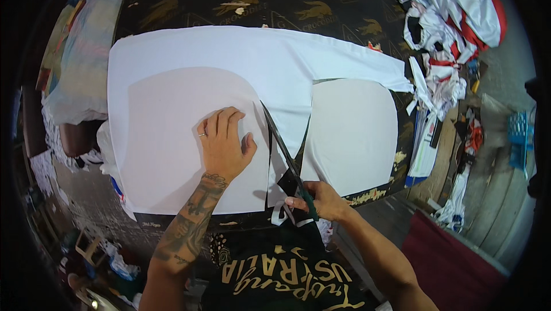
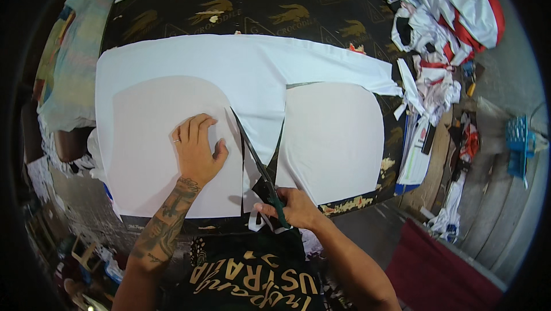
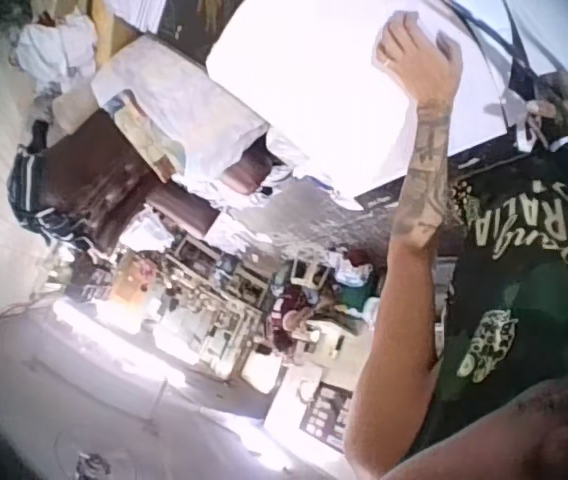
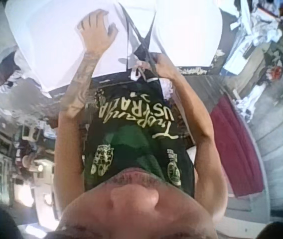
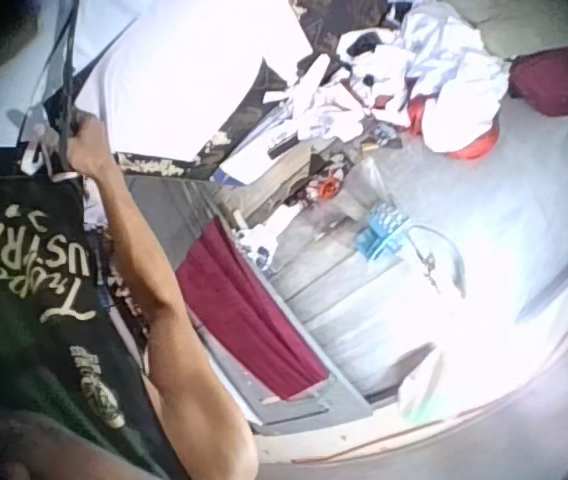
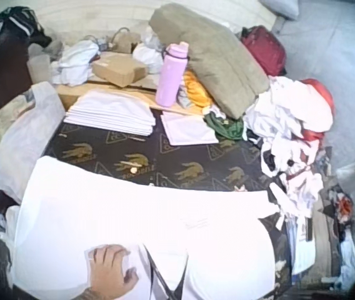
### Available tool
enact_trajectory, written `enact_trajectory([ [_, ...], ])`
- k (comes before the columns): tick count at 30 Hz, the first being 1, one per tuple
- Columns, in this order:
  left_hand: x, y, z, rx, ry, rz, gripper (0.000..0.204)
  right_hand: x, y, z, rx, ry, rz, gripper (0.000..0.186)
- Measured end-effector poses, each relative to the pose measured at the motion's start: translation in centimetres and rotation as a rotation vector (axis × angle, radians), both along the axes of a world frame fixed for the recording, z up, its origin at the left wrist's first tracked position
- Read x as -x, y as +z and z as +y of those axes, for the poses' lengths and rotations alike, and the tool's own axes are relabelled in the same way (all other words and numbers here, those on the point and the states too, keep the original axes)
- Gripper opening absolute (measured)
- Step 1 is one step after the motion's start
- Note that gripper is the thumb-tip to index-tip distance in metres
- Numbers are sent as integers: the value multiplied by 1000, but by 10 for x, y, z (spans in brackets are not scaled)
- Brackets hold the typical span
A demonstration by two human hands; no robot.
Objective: The person cuts a large white sheet of fabric into smaller pieces using scissors, then places a red and white patterned fabric on the table and cuts it into rectangular pieces. The person folds and stacks the cut pieces on the table.
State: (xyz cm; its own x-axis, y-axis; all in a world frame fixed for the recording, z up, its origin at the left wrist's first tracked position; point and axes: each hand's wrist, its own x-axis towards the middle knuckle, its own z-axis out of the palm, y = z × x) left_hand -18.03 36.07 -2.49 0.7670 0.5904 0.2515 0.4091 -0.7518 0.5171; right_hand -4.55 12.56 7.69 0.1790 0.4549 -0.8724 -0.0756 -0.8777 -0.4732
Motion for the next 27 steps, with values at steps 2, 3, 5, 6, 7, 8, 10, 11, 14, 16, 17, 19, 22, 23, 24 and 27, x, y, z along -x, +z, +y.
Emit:
enact_trajectory([
  [2, 4, -2, -4, 23, 11, 71, 52, 0, 5, 2, 12, -55, 56, 59],
  [3, 5, -1, -6, 50, 21, 111, 52, 1, 7, 3, 64, -72, 64, 57],
  [5, 4, 0, -6, 27, 16, 90, 52, 2, 3, 9, -5, -118, 106, 52],
  [6, 3, 1, -5, 58, 19, 139, 52, 2, -2, 14, -48, -157, 128, 51],
  [7, 2, 2, -4, 30, 12, 108, 52, 1, -5, 18, 2, -149, 146, 51],
  [8, 1, 2, -3, 33, 9, 116, 52, 0, -12, 24, -10, -120, 96, 51],
  [10, -1, 2, -2, 22, 13, 116, 52, -3, -20, 32, -46, -160, 129, 50],
  [11, -2, 2, -2, 26, 14, 118, 52, -3, -22, 35, -35, -162, 144, 50],
  [14, 0, 1, -4, 26, 19, 117, 52, -4, -26, 39, 25, -143, 96, 49],
  [16, 1, 1, -4, 36, 18, 119, 52, -5, -25, 39, 26, -142, 95, 50],
  [17, 2, 0, -5, 46, 15, 120, 53, -7, -24, 38, 23, -146, 112, 51],
  [19, 2, 0, -4, 48, 11, 123, 51, -17, -24, 38, 32, -99, 95, 52],
  [22, 1, 0, -3, 37, 21, 131, 50, -44, -24, 42, 38, 102, -44, 55],
  [23, 1, 0, -3, 48, 18, 135, 50, -55, -24, 45, 25, 157, -52, 56],
  [24, 1, 0, -2, 50, 21, 120, 50, -68, -23, 50, 6, 217, -68, 57],
  [27, 2, 0, -3, 26, 34, 129, 52, -106, -19, 73, 11, 439, -146, 64],
])
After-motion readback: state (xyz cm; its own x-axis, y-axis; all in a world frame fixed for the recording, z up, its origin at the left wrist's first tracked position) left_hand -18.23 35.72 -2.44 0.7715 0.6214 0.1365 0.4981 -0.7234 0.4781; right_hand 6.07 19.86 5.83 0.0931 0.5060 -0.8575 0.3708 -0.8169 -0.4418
